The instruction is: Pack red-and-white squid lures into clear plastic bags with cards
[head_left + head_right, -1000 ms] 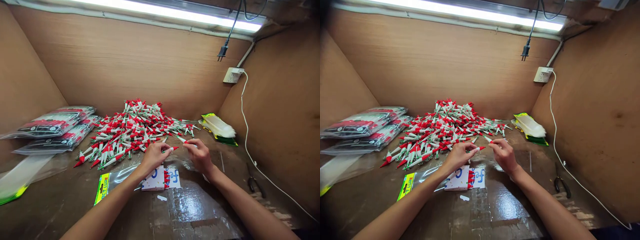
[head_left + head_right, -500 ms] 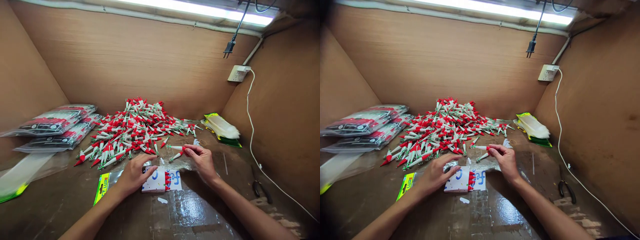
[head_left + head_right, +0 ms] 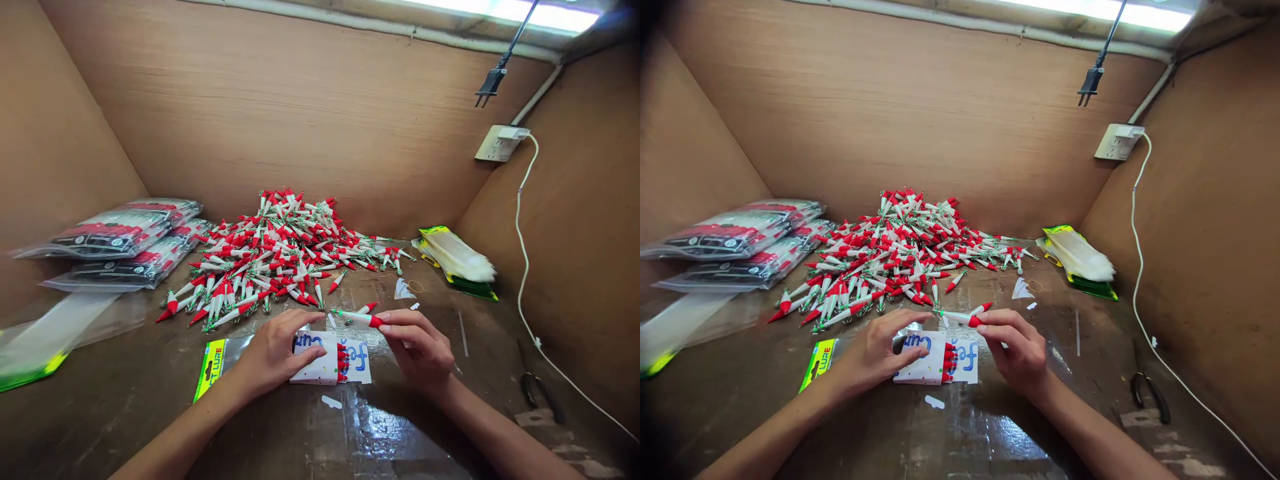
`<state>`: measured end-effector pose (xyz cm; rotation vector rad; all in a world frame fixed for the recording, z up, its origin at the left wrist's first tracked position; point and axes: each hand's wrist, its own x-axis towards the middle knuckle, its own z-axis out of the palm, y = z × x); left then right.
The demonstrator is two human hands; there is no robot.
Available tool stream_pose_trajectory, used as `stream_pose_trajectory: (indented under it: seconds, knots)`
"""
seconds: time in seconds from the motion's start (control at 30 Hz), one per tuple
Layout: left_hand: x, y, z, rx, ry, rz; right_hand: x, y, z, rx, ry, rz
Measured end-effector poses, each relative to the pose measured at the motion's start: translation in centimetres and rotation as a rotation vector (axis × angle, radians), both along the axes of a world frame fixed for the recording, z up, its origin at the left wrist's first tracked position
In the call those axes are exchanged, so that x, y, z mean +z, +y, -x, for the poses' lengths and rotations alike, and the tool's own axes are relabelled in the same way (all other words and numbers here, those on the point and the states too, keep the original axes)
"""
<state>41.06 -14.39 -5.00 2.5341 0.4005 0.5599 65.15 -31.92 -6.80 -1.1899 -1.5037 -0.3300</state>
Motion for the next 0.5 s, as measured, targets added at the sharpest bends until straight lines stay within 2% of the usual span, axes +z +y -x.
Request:
stream_pose_trajectory:
  seconds: [0.37, 0.5]
  knots:
    - [-0.18, -0.04, -0.07, -0.025, 0.069, -0.042, 0.18, -0.23, -0.01, 0.077, -0.184, -0.043]
    - [-0.09, -0.1, 0.05, -0.034, 0.119, -0.037, 0.35, -0.12, 0.04, 0.063, -0.151, -0.005]
